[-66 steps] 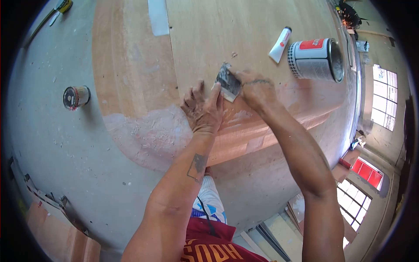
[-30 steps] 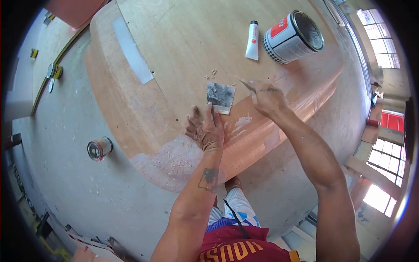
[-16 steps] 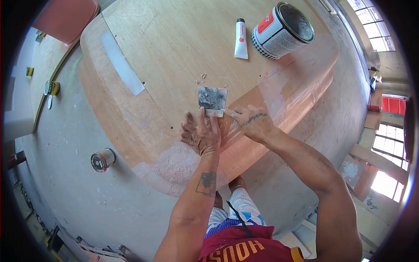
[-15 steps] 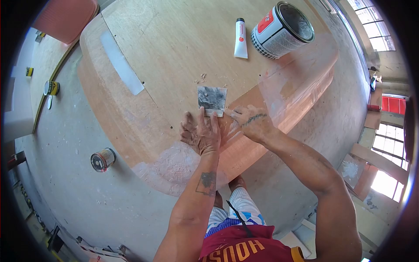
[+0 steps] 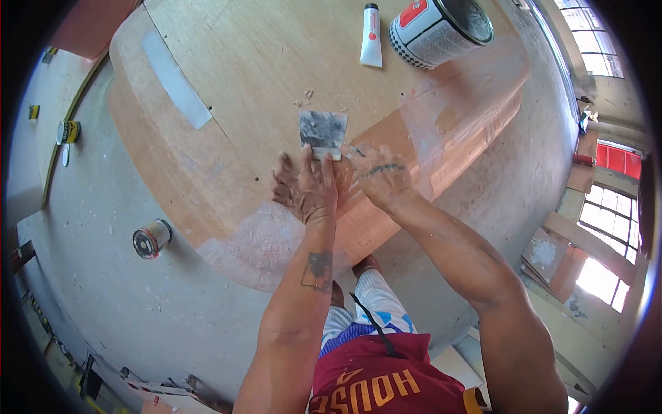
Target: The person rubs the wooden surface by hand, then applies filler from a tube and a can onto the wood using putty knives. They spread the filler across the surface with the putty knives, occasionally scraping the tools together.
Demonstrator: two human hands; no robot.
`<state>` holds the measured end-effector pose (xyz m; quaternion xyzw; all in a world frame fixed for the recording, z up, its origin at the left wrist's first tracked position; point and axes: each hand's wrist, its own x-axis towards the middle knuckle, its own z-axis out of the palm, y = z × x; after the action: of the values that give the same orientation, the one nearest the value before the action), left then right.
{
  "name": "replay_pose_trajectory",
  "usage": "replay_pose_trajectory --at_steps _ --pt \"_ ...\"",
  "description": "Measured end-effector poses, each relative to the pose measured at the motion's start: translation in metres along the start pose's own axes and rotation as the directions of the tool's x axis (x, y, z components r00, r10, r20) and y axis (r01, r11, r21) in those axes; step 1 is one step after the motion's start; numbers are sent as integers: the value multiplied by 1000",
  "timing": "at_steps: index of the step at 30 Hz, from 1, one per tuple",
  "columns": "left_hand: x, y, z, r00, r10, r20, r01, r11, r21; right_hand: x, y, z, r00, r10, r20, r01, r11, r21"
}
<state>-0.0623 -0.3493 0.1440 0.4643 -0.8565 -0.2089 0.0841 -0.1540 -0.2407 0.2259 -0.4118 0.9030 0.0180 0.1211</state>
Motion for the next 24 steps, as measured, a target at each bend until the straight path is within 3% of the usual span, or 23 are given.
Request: replay_pose_trajectory --at_steps 11,16,19,24 --pt "1 -2 2 1000 7 -24 -8 999 -49 15 -22 -2 986 132 102 -133 991 2" --pt "0 -6 -4 991 73 -114 -84 993 -87 17 -39 -6 988 114 106 -101 987 -128" --pt "-1 -2 -3 992 66 -110 -76 993 -94 16 -16 -7 999 -15 41 22 982 -190" --pt "-3 -2 -10 985 106 -134 -116 991 -71 -12 32 -5 992 -72 -105 73 997 8"
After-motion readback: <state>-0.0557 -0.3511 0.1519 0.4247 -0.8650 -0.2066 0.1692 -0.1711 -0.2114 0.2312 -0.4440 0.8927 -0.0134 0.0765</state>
